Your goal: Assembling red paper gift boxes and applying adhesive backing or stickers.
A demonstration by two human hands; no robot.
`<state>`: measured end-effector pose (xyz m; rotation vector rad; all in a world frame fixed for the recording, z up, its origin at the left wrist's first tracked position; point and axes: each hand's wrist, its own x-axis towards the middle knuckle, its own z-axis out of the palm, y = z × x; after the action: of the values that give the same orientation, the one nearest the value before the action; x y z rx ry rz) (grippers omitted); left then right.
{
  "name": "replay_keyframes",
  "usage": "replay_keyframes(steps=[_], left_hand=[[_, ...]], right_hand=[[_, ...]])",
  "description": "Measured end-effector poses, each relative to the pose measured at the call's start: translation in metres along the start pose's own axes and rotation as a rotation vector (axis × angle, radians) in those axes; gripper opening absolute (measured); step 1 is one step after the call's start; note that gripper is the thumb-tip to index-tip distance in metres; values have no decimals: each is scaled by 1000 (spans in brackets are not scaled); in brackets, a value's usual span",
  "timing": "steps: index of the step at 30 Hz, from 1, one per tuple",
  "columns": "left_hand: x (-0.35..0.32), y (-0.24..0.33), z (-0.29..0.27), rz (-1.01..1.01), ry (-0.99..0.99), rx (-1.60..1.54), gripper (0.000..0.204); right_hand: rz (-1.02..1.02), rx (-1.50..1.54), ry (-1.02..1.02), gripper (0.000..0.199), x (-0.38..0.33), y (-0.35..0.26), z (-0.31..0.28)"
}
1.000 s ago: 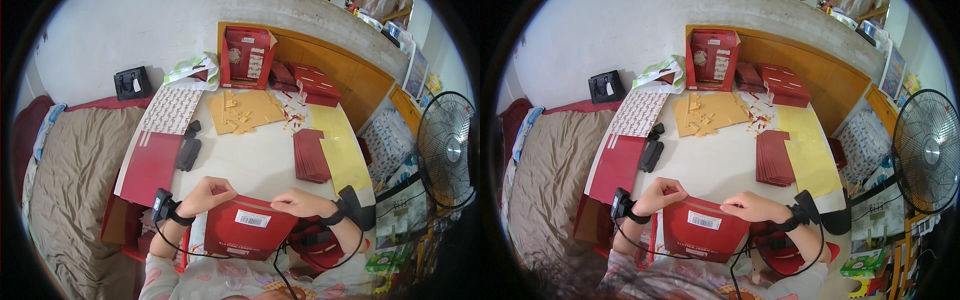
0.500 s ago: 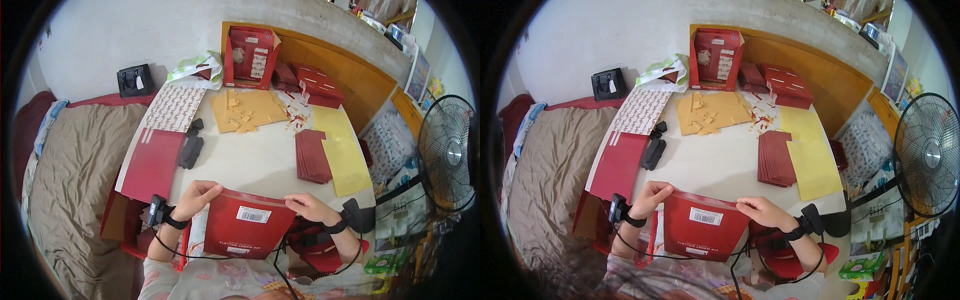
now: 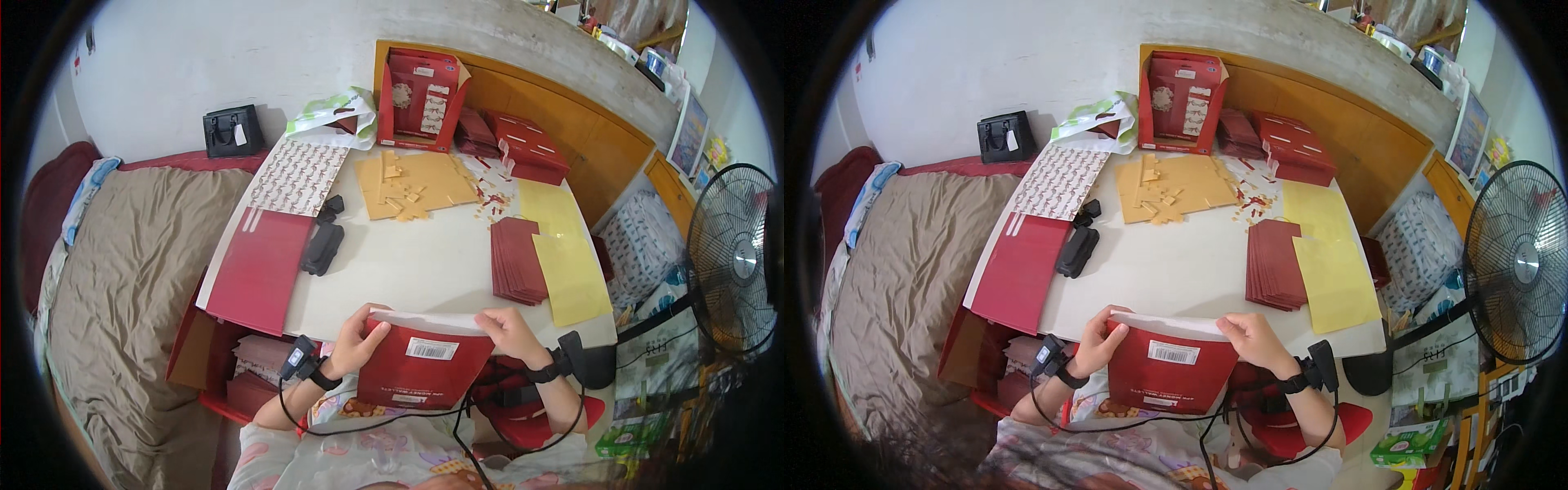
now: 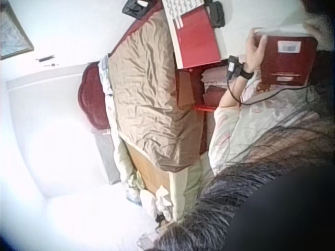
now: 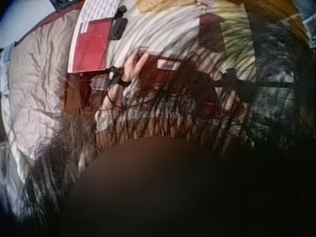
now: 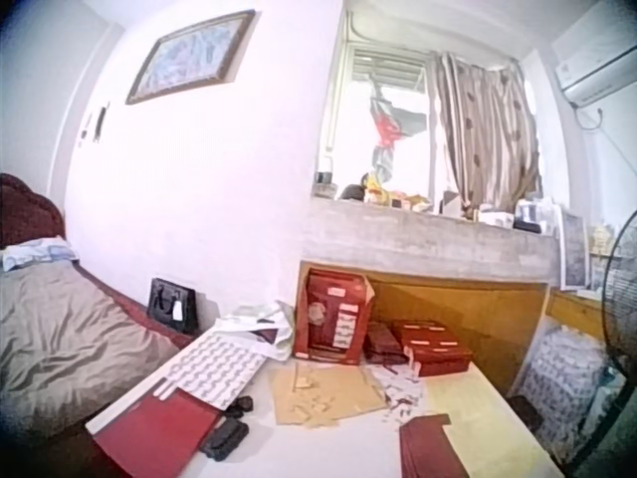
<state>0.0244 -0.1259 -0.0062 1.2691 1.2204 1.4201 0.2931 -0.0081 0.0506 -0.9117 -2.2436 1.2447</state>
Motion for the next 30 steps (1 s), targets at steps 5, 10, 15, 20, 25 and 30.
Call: replay_keyframes(steps=[5,10,15,20,25,30], left_hand=[[-2,-6,20,338,182,-188,31],[5,-1,8,274,87,-93,23],[12,2,6,278,140,-45,14],[16,28,19,101,204,-87,6],[21,21,25,136,204,-108,6],[11,5,20,83,177,-89,4]], right_hand=[[16,165,-19,32,6,11,-7],[39,140,-63,28,11,7,-13],[-174,-25,83,24,20,-14,-7],[-249,-395,43,20,32,-50,11],[-236,-359,84,20,41,-52,44],[-260,-396,142,18,33,-32,66]])
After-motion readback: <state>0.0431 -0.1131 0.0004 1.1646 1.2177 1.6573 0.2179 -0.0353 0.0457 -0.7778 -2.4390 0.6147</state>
